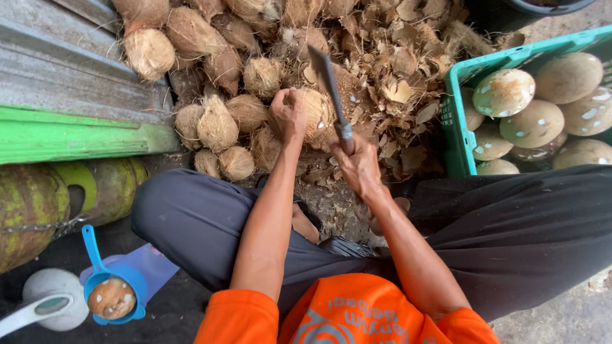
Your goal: The person sits on the ground and husks coconuts one at a time, chopping off the fibrous outer husk with a heavy bladed tool. Husked coconuts are placed into a green plastic crate, while unhusked coconuts are picked from a pile and husk debris accumulates on the ground.
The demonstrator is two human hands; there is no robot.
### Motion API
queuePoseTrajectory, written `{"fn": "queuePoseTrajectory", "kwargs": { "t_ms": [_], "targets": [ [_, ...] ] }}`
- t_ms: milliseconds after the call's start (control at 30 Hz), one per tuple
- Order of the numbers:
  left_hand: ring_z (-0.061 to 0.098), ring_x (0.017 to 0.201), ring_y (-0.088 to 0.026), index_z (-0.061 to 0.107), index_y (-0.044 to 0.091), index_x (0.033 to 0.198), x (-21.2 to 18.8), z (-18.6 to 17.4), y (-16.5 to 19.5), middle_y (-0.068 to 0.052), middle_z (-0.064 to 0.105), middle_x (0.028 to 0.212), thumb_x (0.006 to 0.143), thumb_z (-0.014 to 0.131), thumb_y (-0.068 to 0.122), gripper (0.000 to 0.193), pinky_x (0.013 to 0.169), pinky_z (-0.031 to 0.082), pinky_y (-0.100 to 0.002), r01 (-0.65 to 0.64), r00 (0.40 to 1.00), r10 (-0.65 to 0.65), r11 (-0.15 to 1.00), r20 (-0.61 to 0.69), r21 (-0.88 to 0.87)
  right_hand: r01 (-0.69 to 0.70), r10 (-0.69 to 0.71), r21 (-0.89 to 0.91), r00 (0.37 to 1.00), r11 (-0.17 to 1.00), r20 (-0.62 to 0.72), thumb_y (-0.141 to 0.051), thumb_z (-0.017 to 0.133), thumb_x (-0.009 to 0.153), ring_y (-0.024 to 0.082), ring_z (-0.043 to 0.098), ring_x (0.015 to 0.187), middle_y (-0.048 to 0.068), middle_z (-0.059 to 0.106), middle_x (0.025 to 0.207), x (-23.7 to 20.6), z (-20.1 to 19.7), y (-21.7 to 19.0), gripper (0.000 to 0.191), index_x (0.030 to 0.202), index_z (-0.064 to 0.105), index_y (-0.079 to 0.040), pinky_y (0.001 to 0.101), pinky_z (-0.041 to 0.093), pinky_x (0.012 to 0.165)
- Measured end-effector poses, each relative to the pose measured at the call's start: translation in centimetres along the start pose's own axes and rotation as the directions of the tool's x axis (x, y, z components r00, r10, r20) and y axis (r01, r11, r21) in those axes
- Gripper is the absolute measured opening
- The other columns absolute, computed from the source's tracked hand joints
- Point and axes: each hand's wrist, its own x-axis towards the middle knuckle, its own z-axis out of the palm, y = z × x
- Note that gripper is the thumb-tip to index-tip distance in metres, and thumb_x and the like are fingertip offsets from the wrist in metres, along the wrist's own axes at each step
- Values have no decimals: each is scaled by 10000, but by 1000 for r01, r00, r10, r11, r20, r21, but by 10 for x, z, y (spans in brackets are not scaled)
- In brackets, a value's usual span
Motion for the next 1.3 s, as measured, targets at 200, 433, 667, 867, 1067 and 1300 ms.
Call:
{"fn": "queuePoseTrajectory", "kwargs": {
  "t_ms": [200,433,667,867,1067,1300],
  "targets": [
    [587,740,-151,718,169,953,-5,3,3,-10,691,857,965,558,481,350,630,440,-343,-140,987,134,988,-86,-65,-17,19,-45,999,999,43,-238,674,979,154,378,513,42,412,597,10,4,23,385,712,445,-81,425,363,456],
    [566,695,-124,724,173,990,4,-1,-4,17,658,836,883,645,676,519,592,429,-333,-77,994,84,991,-63,110,-182,207,-196,971,964,119,-312,657,993,203,498,509,72,537,598,16,14,36,371,747,553,-55,425,446,487],
    [711,941,-217,717,148,1090,-2,5,-9,-71,747,1023,881,665,652,548,861,575,-409,-346,938,333,916,-93,-202,-105,104,-109,995,989,-12,-361,641,992,216,554,534,107,610,637,2,17,35,340,838,585,-63,427,470,517],
    [704,1043,-240,759,171,1074,-4,12,4,-75,761,1134,938,626,545,420,905,556,-451,-126,991,127,992,30,-29,80,-87,-105,995,991,-58,-344,716,956,208,550,575,100,581,630,1,7,19,327,861,596,-55,404,471,561],
    [703,1047,-241,734,176,1113,-11,14,3,-72,745,1184,937,608,527,412,874,561,-436,-210,977,214,972,-20,109,-98,98,27,995,995,-33,-375,688,987,130,527,528,18,562,611,-7,-27,-4,391,781,598,-56,367,446,495],
    [686,1074,-262,739,184,1109,-14,19,-4,-61,750,1184,951,638,482,352,933,535,-466,-289,953,300,942,-43,170,-5,20,205,997,979,-75,-322,708,978,178,476,465,63,545,577,5,-9,29,421,758,574,11,396,401,432]
  ]
}}
